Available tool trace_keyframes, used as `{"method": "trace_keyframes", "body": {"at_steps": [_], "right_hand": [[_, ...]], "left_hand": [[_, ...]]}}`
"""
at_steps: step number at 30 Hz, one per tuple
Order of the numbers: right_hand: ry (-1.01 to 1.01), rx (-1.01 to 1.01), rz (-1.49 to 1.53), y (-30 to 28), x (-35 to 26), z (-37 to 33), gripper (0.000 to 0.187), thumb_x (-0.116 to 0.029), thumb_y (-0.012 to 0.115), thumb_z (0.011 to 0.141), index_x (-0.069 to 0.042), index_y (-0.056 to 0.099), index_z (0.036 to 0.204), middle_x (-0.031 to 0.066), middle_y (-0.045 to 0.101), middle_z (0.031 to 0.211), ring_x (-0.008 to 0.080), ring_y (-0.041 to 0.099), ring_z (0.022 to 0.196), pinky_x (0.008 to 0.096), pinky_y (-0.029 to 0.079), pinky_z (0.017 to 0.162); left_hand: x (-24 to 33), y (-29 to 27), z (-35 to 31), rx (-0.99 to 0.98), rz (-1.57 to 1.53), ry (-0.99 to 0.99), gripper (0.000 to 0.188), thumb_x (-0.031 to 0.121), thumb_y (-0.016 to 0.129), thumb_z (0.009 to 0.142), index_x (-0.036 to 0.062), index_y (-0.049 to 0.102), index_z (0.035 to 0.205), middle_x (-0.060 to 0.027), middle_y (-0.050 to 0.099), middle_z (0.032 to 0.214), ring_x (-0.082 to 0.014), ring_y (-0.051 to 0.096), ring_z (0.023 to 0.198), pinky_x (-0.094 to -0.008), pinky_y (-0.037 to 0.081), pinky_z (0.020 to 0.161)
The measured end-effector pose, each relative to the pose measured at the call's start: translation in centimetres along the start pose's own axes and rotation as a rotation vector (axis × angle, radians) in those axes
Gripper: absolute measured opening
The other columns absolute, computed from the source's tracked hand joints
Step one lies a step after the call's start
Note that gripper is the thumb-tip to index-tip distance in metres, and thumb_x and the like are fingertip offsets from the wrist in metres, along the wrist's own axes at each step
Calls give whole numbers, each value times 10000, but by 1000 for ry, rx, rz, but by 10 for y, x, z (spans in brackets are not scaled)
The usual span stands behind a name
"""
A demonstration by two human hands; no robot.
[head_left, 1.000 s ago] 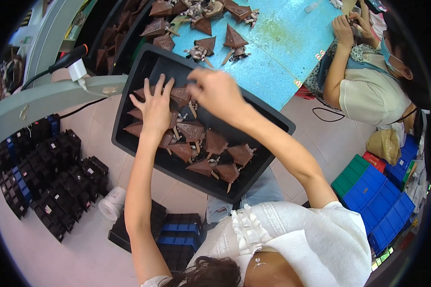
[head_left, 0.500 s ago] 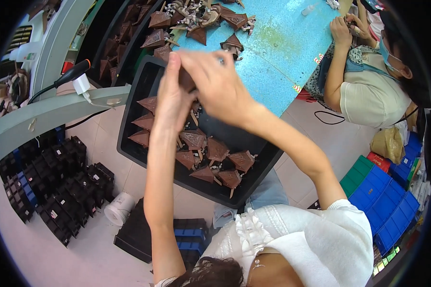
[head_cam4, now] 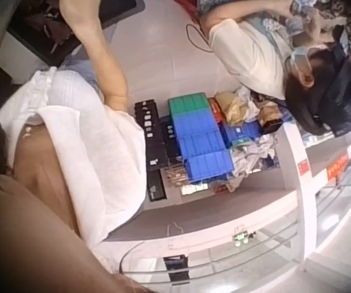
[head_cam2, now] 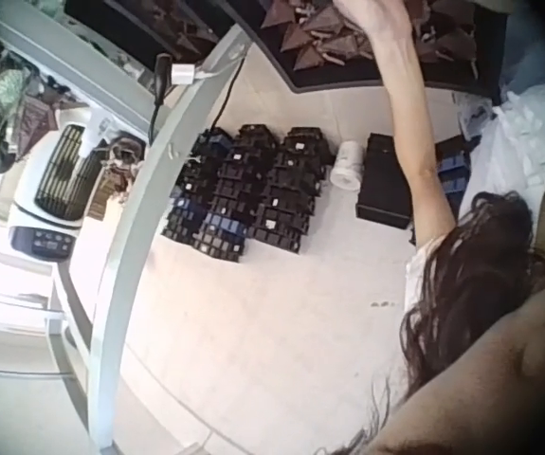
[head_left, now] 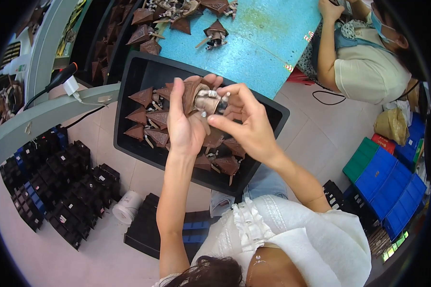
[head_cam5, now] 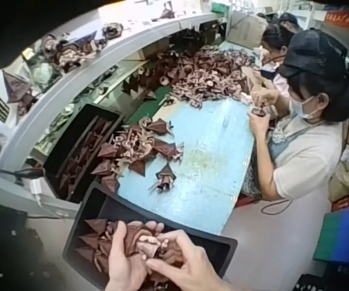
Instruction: The person assembles small plastic figurine parts by hand, sorting them into a black tray and applying adhesive from a bottle at a workbench.
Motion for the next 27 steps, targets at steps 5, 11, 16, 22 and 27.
{"method": "trace_keyframes", "body": {"at_steps": [5,11,16,22,27], "right_hand": [[-216,24,-395,-7,-5,-5,359,-57,738,798,0,518,1076,79,650,871,108,605,707,237,479,601],[529,-166,670,-21,10,1,275,-163,645,880,-17,497,1060,124,654,852,174,650,654,264,522,559],[-363,-30,-609,-5,-3,-7,372,-35,758,741,0,560,1054,83,620,941,127,601,677,249,478,544],[-466,50,-654,14,-14,-30,349,-32,726,656,1,553,957,114,598,902,282,617,750,349,505,609],[-535,95,-740,24,-15,-43,327,-42,715,623,-37,563,913,79,582,875,253,586,740,334,498,591]], "left_hand": [[3,0,-7,150,113,-89,487,467,405,1001,16,510,1153,-144,599,1118,-244,561,1103,-406,449,967],[-6,4,-8,-51,270,295,426,436,407,1007,53,515,1158,-130,557,1217,-198,533,1117,-376,403,1003],[-1,-17,2,363,-1,-120,373,400,503,978,53,609,887,-68,636,823,-176,602,746,-338,506,699],[-6,-23,-15,-71,-694,-500,274,430,568,924,161,575,873,-14,533,838,-166,560,747,-286,459,514],[-14,-24,-20,-180,-703,-376,276,442,573,917,181,538,833,0,475,887,-140,510,730,-224,406,546]]}}
Point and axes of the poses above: each hand's wrist, its own z-axis towards the middle knuckle, its own y-axis out of the palm, x = y × z, the point moved 2 cm from there along z, towards the middle knuckle
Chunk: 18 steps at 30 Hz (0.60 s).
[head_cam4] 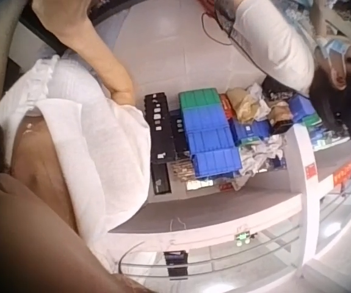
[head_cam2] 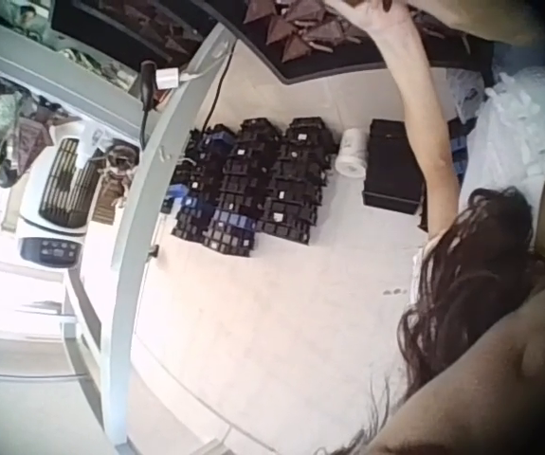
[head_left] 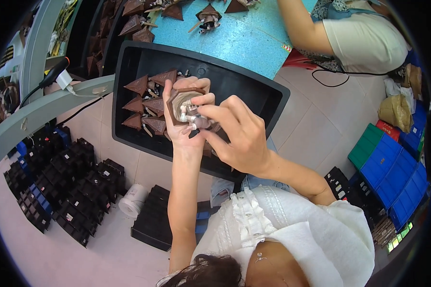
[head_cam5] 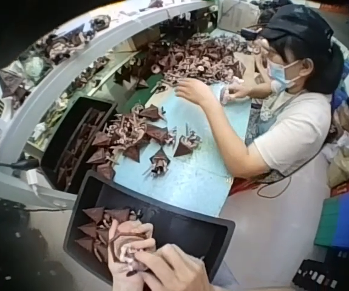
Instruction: The person assembles small plastic figurine parts by hand, sorting them into a black tray and applying adhesive from a bottle at a workbench.
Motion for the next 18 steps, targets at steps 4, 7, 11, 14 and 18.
{"method": "trace_keyframes", "body": {"at_steps": [4,7,11,14,18], "right_hand": [[155,-161,-76,11,31,-15,272,-97,692,676,-39,588,920,99,577,852,266,583,763,356,492,574],[690,-246,480,37,90,-28,284,-112,725,806,29,618,1028,57,643,794,97,588,688,260,487,617],[808,-368,590,64,156,-34,309,-120,685,857,46,597,1103,62,670,862,107,613,765,248,505,678],[976,-368,662,73,170,-40,316,-128,671,875,51,582,1119,65,674,928,123,630,818,259,525,727],[960,-344,898,78,169,-39,337,-128,667,882,46,549,1145,82,668,995,131,638,852,265,529,759]], "left_hand": [[9,-21,-14,549,921,501,438,504,427,981,88,558,1025,-70,577,1023,-186,574,874,-283,482,704],[21,-45,-13,614,1291,654,490,377,404,1017,-40,451,1269,-156,514,1277,-246,517,1154,-350,426,978],[35,-58,-24,618,2079,892,422,202,479,961,17,439,1339,-188,401,1411,-337,403,1283,-455,323,1059],[33,-55,-15,540,2545,920,456,162,503,930,67,442,1372,-171,347,1469,-382,282,1370,-531,212,1105],[64,-58,14,634,2845,836,381,241,470,960,124,518,1319,-96,392,1444,-368,235,1398,-635,98,1094]]}}
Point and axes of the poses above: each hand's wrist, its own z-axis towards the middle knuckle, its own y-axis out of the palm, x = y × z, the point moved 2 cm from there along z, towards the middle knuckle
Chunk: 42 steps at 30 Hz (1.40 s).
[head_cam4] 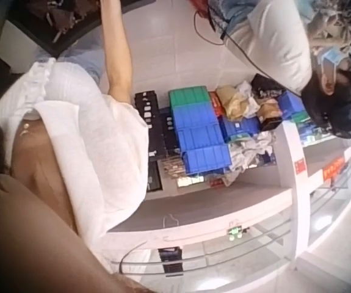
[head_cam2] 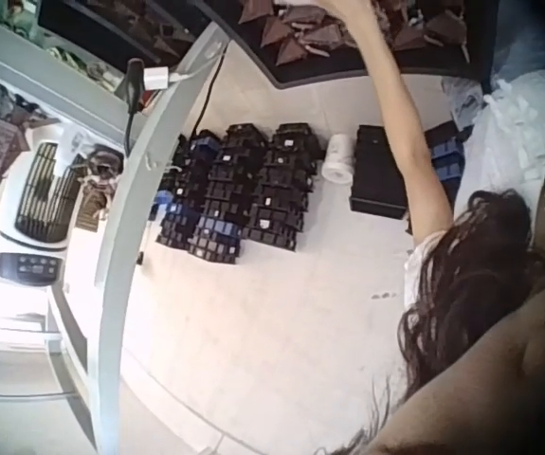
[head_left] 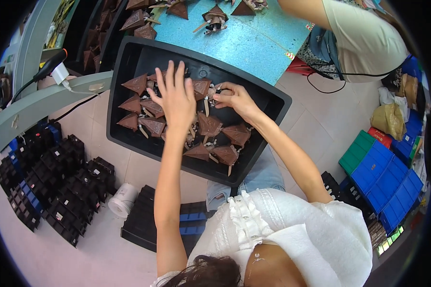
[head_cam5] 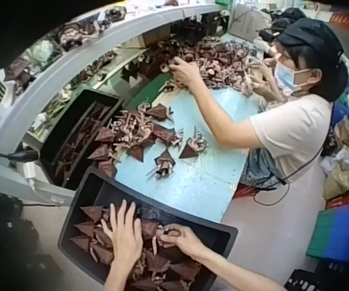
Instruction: The person assembles small plastic figurine parts by hand, sorting them into a black tray and applying adhesive from a bottle at a workbench.
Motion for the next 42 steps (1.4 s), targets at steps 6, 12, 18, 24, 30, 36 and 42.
{"method": "trace_keyframes", "body": {"at_steps": [6,12,18,24,30,36,42], "right_hand": [[-3,12,-95,-8,0,6,313,-107,648,891,18,536,1154,86,669,962,134,644,822,252,529,715],[21,-4,-295,8,6,3,238,-78,632,894,12,544,1095,79,665,846,144,659,756,263,527,631],[-196,219,-1274,32,-40,-14,382,-211,736,777,-5,559,1045,210,656,723,400,653,729,479,517,650],[-518,679,-1074,2,-154,57,507,-264,747,801,95,512,1071,236,666,813,313,687,686,365,530,629],[-381,403,-408,-25,-119,105,526,-236,684,787,87,460,1137,226,668,853,365,671,729,412,530,658],[-1012,172,-983,45,-161,-33,507,-25,747,731,-18,560,1202,142,676,945,155,646,730,277,517,675],[-433,196,-159,31,-133,-53,365,-71,768,765,-9,612,1089,93,699,948,107,637,794,257,522,710]], "left_hand": [[-37,10,0,-85,-110,173,245,253,529,938,109,616,1116,-98,498,1285,-356,335,1330,-648,109,1084],[-7,0,-11,-20,-158,115,471,347,632,860,171,532,1285,-95,375,1462,-342,228,1411,-670,30,1078],[1,7,-16,-137,74,194,412,381,638,846,169,607,1199,-54,486,1347,-313,246,1407,-665,53,1073],[-1,-2,-22,-171,46,157,423,363,667,831,112,608,1167,-80,490,1313,-323,265,1392,-658,82,1069],[27,-28,21,123,-564,-49,454,213,625,903,29,477,1290,-165,433,1351,-330,420,1273,-473,332,1044],[77,-52,69,-224,-1588,-593,514,427,417,1014,-43,526,1193,-124,628,1018,-182,615,861,-280,491,787],[98,-49,56,-93,-1752,-839,461,454,400,1008,3,495,1022,-140,636,931,-232,638,809,-333,545,686]]}}
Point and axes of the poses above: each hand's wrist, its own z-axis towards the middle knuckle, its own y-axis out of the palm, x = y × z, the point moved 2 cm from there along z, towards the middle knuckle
